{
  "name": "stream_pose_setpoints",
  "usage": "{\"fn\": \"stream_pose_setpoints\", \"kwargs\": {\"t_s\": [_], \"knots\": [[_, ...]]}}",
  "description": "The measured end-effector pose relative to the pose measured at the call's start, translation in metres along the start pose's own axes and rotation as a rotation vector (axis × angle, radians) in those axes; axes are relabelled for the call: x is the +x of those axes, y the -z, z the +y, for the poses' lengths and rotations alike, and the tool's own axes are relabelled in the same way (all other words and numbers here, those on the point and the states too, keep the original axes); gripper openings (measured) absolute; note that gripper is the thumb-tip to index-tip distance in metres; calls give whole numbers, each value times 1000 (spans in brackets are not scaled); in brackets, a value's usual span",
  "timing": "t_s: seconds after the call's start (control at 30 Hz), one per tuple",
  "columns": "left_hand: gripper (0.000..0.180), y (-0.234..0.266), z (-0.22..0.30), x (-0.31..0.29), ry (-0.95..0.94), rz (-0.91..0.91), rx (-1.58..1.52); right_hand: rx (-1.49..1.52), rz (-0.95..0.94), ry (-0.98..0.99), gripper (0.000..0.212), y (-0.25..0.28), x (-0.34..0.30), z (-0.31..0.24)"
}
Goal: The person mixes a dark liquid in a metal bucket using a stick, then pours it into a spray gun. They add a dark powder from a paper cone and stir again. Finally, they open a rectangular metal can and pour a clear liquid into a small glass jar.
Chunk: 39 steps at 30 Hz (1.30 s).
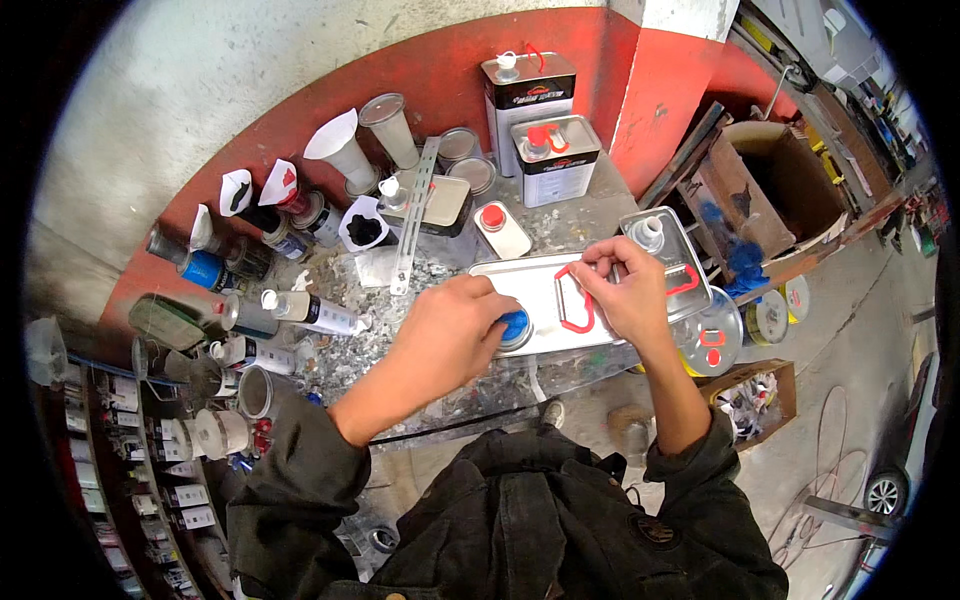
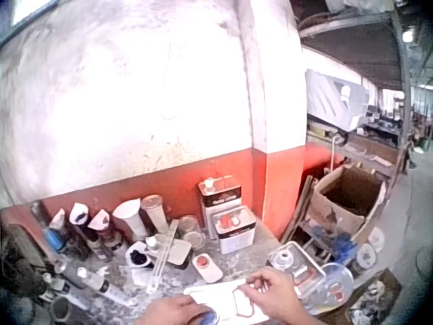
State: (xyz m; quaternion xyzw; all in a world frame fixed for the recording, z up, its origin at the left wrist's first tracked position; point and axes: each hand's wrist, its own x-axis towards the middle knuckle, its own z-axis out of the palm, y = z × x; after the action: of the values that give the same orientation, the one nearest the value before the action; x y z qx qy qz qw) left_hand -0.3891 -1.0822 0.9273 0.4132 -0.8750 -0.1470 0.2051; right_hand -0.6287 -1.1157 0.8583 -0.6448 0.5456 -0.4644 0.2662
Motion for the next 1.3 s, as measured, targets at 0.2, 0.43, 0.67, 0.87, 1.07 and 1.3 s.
{"fn": "stream_pose_setpoints", "kwargs": {"t_s": [0.2, 0.43, 0.67, 0.87, 1.07, 1.3], "knots": [[40, -11, -28, -17, 37, 119, -263, -262, -171, 276, 28, 17, 6, -51], [109, -71, -29, -33, 124, 433, -471, -367, -752, 385, 35, -16, 19, -92], [89, -106, -35, -27, 81, 650, -682, -539, -903, 297, 26, -28, 25, -104], [86, -105, -41, -31, 77, 693, -681, -586, -829, 167, 31, -40, 15, -108], [72, -108, -43, -25, 38, 746, -728, -390, -745, -390, 19, -37, 8, -125], [59, -108, -47, -27, 33, 777, -799, -241, -721, -766, 17, -40, 14, -132]]}}
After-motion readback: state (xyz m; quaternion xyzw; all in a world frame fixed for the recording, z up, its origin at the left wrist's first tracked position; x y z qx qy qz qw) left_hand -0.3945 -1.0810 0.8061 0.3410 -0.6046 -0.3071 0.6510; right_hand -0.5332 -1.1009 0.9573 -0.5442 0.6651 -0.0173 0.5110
